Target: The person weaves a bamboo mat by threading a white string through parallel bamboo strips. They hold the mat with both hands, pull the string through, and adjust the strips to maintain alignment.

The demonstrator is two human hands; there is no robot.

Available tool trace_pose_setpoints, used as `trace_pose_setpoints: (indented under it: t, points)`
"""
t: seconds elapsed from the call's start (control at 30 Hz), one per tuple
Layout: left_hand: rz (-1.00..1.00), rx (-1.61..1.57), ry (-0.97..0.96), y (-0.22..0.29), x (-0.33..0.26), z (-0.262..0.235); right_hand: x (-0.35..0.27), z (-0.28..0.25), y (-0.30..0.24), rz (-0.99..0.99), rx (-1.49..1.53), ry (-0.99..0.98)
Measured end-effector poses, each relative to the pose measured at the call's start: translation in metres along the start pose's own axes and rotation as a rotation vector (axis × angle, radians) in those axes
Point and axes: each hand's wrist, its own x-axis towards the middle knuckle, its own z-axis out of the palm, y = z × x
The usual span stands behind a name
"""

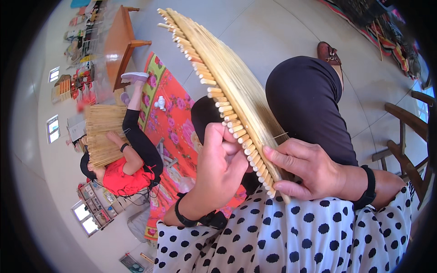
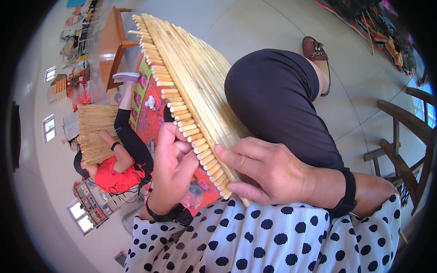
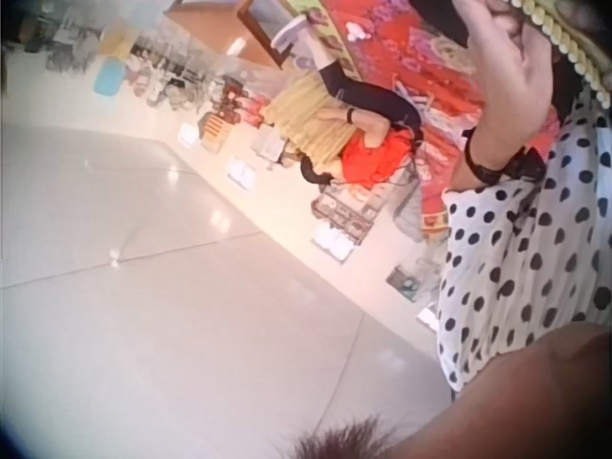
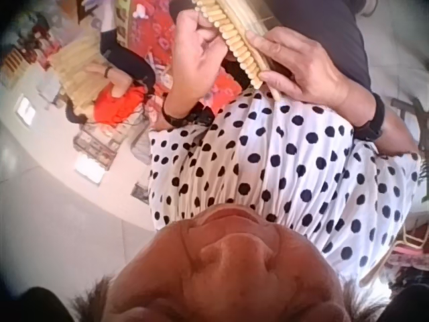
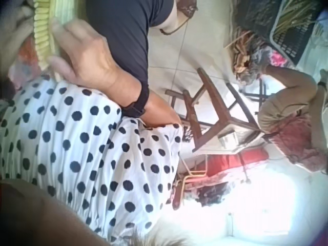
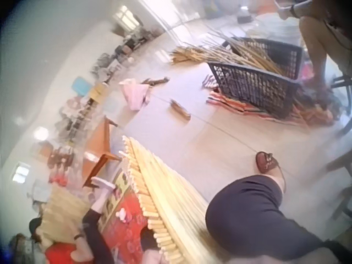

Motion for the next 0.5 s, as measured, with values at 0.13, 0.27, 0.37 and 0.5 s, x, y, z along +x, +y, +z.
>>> trace_pose_setpoints:
  t: [0.13,0.27,0.37,0.5]
  points:
    - [-0.038,0.241,-0.059,0.005,-0.003,-0.03,0.001,0.001,-0.004,0.031,0.022,-0.059]
    - [0.184,0.368,0.4,0.003,0.021,-0.065,0.0,0.01,-0.009,0.095,-0.01,-0.182]
    - [0.005,-0.051,0.344,0.003,0.038,-0.061,0.003,0.016,-0.015,0.094,-0.032,-0.232]
    - [0.225,-0.223,0.217,-0.028,0.054,-0.062,0.007,0.035,-0.023,0.068,-0.077,-0.271]
